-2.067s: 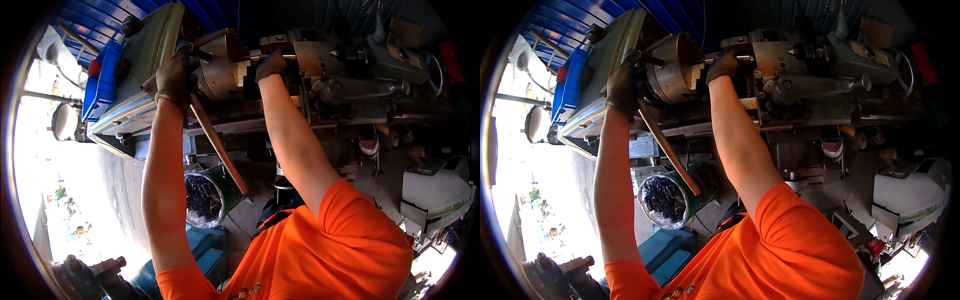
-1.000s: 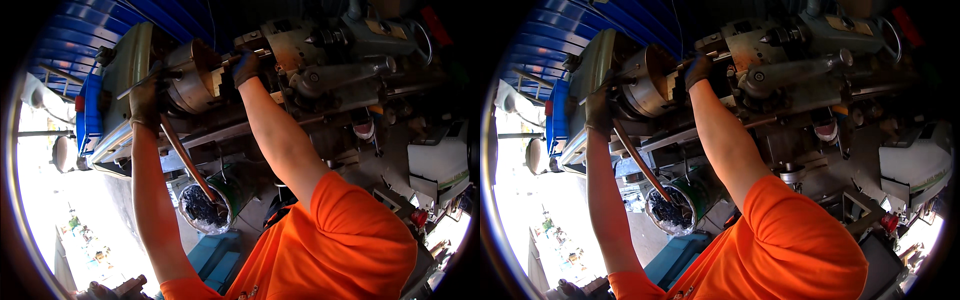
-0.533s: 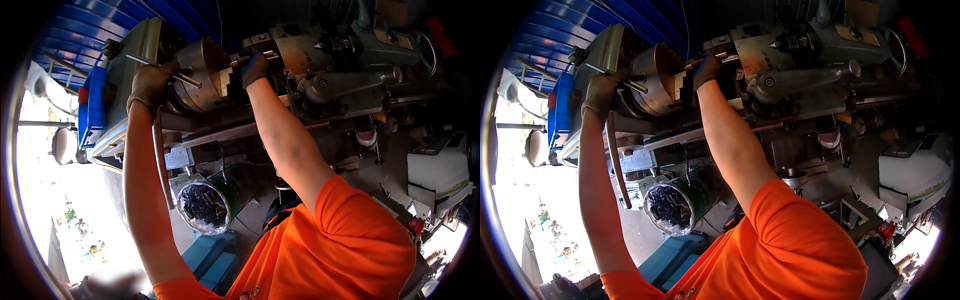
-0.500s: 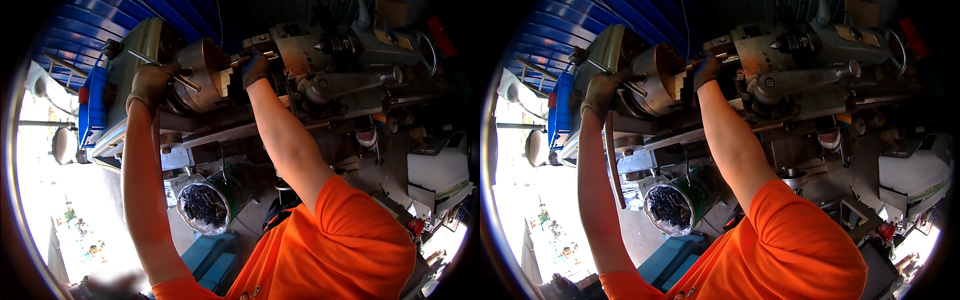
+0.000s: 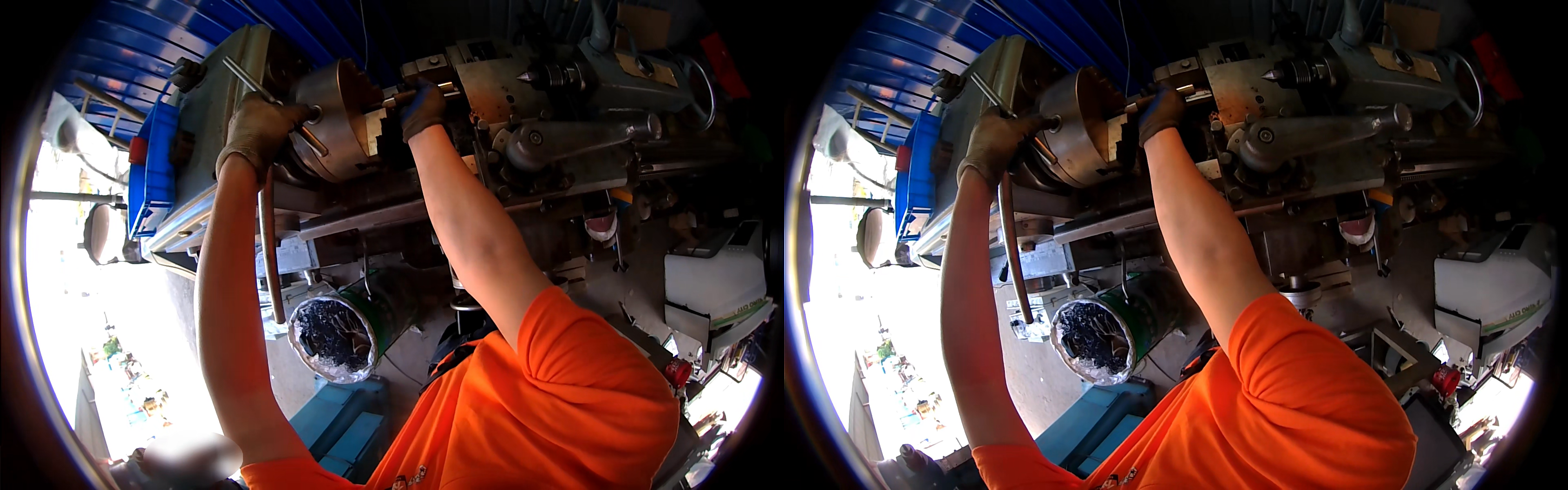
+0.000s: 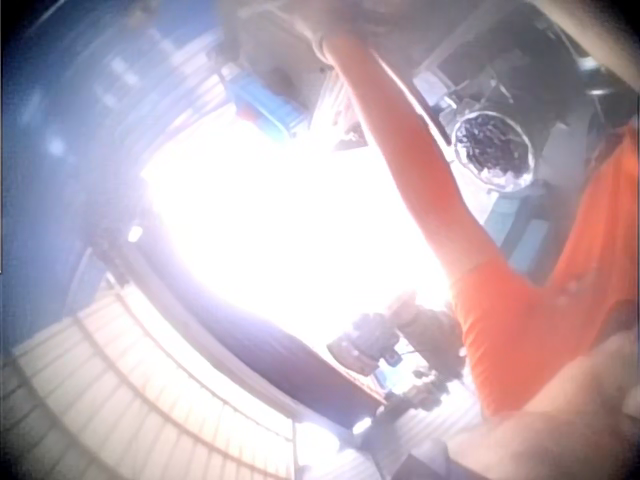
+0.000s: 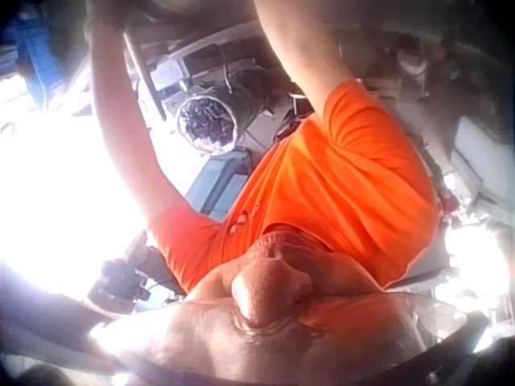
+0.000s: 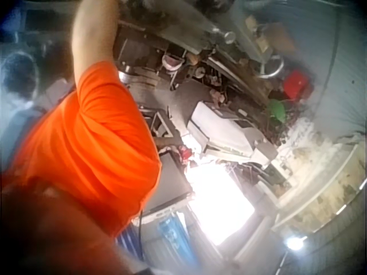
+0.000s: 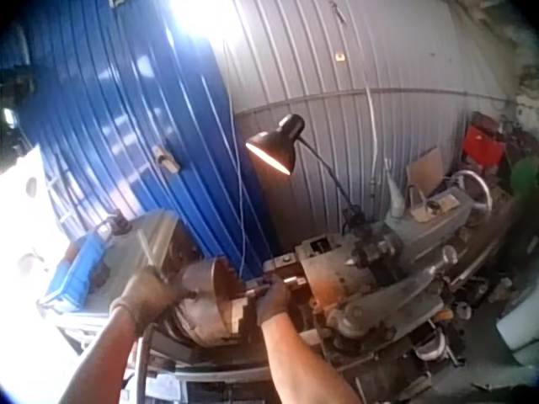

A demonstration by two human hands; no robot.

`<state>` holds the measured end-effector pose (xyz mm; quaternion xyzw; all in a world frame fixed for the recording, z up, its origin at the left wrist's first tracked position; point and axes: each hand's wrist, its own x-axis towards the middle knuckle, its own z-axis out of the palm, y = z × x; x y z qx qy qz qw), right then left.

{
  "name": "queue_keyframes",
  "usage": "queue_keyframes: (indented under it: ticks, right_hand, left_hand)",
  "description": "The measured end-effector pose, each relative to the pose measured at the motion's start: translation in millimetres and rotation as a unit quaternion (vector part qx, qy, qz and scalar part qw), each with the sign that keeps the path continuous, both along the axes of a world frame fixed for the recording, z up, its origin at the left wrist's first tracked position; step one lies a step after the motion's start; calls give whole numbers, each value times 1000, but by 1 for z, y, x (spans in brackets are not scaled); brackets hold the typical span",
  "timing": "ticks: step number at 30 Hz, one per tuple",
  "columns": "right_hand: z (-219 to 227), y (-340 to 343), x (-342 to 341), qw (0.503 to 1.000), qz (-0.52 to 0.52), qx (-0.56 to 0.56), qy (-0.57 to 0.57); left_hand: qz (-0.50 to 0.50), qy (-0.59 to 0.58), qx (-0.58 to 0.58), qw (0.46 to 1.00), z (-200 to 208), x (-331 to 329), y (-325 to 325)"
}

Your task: The person operates a metal lathe, adjusting the tool post and controls while a cylindrical metal workpiece rotates. They use a file to smooth the workpiece surface and later use a wrench to tighten the chuck. The person puts on gloves and continues adjusting the machine and workpiece.

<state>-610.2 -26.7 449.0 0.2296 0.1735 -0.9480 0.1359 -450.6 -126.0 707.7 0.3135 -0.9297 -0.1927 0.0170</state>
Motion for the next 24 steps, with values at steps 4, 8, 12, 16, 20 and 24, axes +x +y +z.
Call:
queue_keyframes:
  ticks: [4, 8, 12, 16, 20, 24]
  right_hand:
    - [-5, -1, -4, 1000, 0, -6, 4]
    - [-12, -2, -12, 1000, -10, -5, -5]
    - [-4, -1, 3, 999, 18, 25, 19]
    - [-9, 0, 3, 998, 30, 42, 31]
    - [-33, 3, -28, 997, -26, 72, 9]
    - [52, 24, 66, 970, 47, 226, 72]
  left_hand:
    - [-48, 7, -19, 999, 4, 3, 2]
    - [-76, -8, -49, 996, 5, 0, -3]
    - [-102, 15, -49, 993, -1, 8, -10]
    - [-83, 27, -37, 996, -6, 9, -9]
    - [-159, 14, -87, 983, -1, -1, 3]
    - [-182, 19, -39, 982, -14, 11, -23]
